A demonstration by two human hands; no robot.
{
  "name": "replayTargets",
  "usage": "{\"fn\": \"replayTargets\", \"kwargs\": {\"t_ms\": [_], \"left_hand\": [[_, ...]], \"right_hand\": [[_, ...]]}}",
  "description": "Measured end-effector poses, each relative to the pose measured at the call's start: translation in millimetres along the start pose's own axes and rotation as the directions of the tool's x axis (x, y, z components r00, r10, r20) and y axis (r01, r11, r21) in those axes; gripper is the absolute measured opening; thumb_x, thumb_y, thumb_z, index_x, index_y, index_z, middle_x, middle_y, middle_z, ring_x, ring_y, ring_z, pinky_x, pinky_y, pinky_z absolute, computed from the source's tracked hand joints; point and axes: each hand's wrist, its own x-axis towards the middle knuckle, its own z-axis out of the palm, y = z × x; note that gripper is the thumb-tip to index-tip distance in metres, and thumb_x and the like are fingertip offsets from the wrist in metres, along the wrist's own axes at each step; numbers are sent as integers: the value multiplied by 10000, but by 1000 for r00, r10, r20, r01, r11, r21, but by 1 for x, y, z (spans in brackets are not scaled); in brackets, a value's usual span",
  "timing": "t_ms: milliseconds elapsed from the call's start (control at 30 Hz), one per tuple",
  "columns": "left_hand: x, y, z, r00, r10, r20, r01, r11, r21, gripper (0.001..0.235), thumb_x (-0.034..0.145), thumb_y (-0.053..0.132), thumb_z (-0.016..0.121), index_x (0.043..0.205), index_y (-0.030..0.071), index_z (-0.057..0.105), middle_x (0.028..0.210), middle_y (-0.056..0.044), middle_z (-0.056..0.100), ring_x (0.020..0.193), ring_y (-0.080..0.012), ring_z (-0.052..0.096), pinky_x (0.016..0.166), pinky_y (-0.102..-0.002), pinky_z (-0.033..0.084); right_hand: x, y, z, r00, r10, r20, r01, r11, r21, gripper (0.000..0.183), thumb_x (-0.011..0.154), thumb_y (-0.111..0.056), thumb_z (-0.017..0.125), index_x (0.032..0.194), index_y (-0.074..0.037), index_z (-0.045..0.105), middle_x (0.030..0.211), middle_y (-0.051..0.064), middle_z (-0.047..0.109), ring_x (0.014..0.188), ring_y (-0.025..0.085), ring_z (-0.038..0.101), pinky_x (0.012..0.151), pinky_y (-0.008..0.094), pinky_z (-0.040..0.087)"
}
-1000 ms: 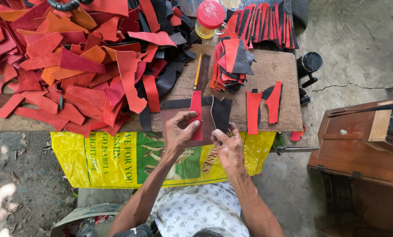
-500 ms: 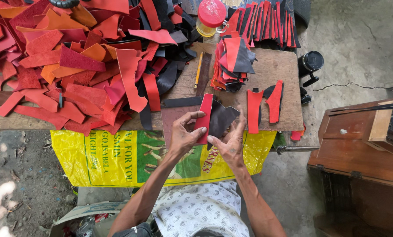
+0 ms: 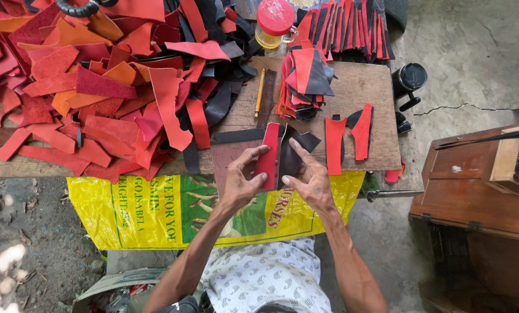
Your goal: The person repeatedly picks up red and black leather pieces, aligns them, and presses them together by hand. They handle the pieces one at a time, occasionally turning them over and stacking the assembled pairs on the table.
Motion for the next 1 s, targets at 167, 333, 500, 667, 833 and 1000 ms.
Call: {"fn": "replayTargets", "kwargs": {"t_ms": [167, 333, 500, 667, 833, 1000], "left_hand": [[-2, 4, 6, 997, -74, 1, 74, 996, 49, 694, 780, -188, 637, 1433, 14, 518, 1372, -138, 607, 1193, -213, 645, 998, -333, 567], [0, -9, 5, 991, 126, 43, -127, 992, 11, 798, 789, -155, 656, 1526, -8, 387, 1479, -178, 487, 1318, -264, 547, 1083, -378, 533], [-1, -29, -2, 994, -108, -16, 89, 892, -443, 961, 906, 34, 724, 1670, 86, 143, 1504, -246, 524, 1139, -249, 506, 954, -343, 480], [-4, -26, -4, 976, -218, -2, 188, 846, -499, 761, 870, 125, 745, 1517, -34, 377, 1382, -221, 606, 1196, -245, 661, 984, -368, 588], [1, 0, -17, 856, -187, -483, 250, 966, 70, 589, 739, 46, 763, 1294, 36, 564, 1087, -160, 722, 750, -215, 748, 630, -333, 635], [7, 25, -44, 855, 66, -515, 43, 979, 198, 378, 892, 38, 773, 1248, -38, 669, 990, -186, 749, 759, -197, 715, 681, -299, 599]], "right_hand": [[2, -4, -1, 1000, 11, 16, -10, 998, -58, 867, 816, 150, 661, 1595, 2, 308, 1437, 173, 558, 1173, 210, 630, 1004, 338, 549], [5, -5, -3, 1000, -5, 31, 7, 996, -85, 902, 803, 134, 678, 1602, -27, 291, 1500, 145, 469, 1227, 199, 591, 1004, 344, 540], [6, -2, -6, 995, -59, 83, 57, 998, 28, 913, 866, 76, 662, 1632, -89, 195, 1523, 152, 480, 1359, 183, 527, 1168, 322, 421], [8, 9, -10, 1000, -15, -13, 15, 1000, 3, 725, 922, 35, 666, 1587, -13, 381, 1431, 140, 572, 1236, 166, 589, 1080, 295, 479], [6, 14, -12, 985, -1, -172, -16, 995, -101, 752, 846, 105, 673, 1564, 6, 473, 1196, 105, 687, 944, 128, 594, 808, 249, 493], [8, 10, -12, 985, -45, -164, 27, 994, -107, 751, 821, 125, 672, 1535, 27, 461, 1214, 80, 662, 1005, 111, 613, 900, 240, 513]]}}
